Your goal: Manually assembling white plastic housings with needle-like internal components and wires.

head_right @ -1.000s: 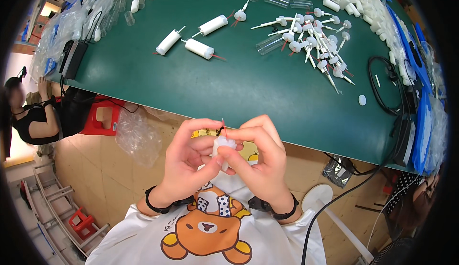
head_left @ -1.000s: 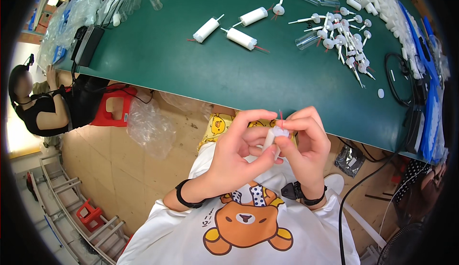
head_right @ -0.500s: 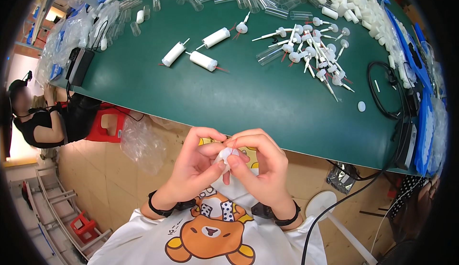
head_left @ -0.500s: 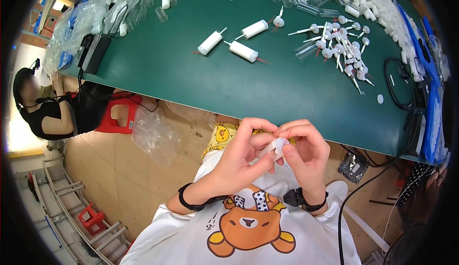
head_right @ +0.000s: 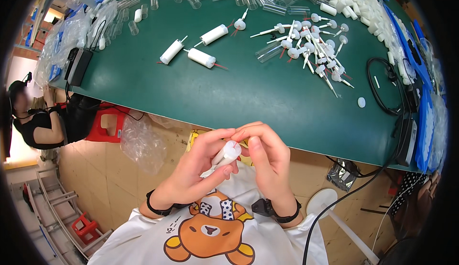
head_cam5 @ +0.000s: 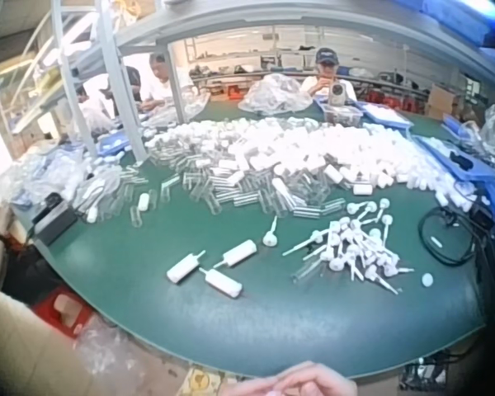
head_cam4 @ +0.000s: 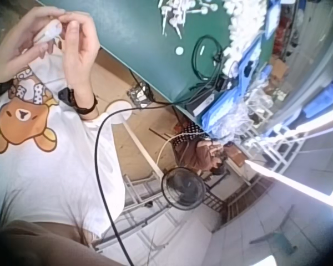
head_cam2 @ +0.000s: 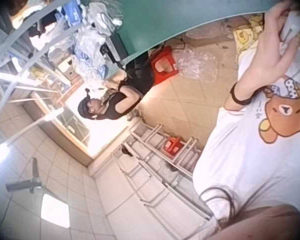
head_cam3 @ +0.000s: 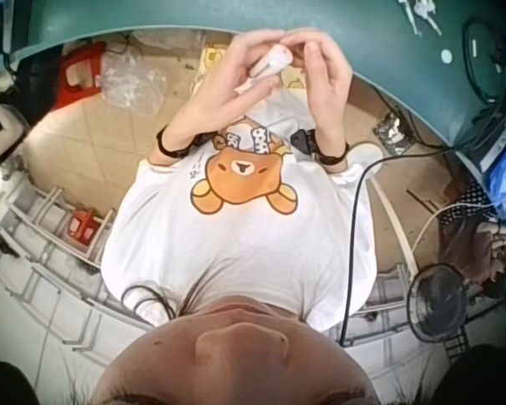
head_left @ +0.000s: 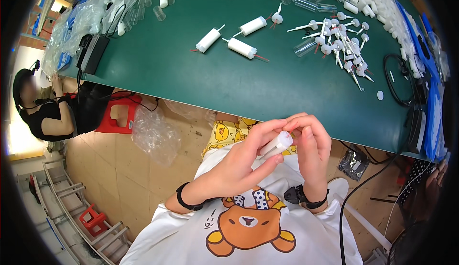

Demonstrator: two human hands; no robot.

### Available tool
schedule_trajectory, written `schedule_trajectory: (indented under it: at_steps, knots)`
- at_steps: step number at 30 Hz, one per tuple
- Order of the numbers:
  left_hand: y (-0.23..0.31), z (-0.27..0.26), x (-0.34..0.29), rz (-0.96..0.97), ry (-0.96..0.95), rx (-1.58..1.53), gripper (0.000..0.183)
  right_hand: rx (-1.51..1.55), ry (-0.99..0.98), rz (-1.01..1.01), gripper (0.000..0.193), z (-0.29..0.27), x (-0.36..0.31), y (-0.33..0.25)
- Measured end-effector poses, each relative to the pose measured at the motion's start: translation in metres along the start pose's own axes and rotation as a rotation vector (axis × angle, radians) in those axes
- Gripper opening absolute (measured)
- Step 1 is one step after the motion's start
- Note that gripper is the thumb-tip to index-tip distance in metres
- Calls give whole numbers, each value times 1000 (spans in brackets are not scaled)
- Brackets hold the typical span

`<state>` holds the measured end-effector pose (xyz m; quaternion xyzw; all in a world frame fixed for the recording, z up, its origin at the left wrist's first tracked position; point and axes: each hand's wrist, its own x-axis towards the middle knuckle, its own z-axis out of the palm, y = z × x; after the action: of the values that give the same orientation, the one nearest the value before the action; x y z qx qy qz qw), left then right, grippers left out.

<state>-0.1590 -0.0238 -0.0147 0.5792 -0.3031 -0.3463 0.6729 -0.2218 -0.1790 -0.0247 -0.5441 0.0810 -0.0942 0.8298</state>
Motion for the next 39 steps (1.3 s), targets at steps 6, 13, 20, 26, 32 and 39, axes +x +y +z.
schedule_trajectory:
  at_steps: [6,13,20,26,32,39]
  knots:
    - [2,-2,-1,-59,-8,32,53,-152,-42,-137,14,-1,2,7]
    - [15,-8,3,-302,-90,68,58,-121,-4,-95,16,2,1,7]
    - [11,-10,12,-29,-116,165,62,-381,-191,-164,31,-2,4,0]
    - [30,-15,26,-90,-109,339,55,-145,-108,-164,29,-9,7,3]
    - [38,-23,43,154,-5,767,34,-75,39,-106,21,-32,5,-17]
    - [14,-1,84,362,206,1080,25,125,152,-123,28,-61,9,-15]
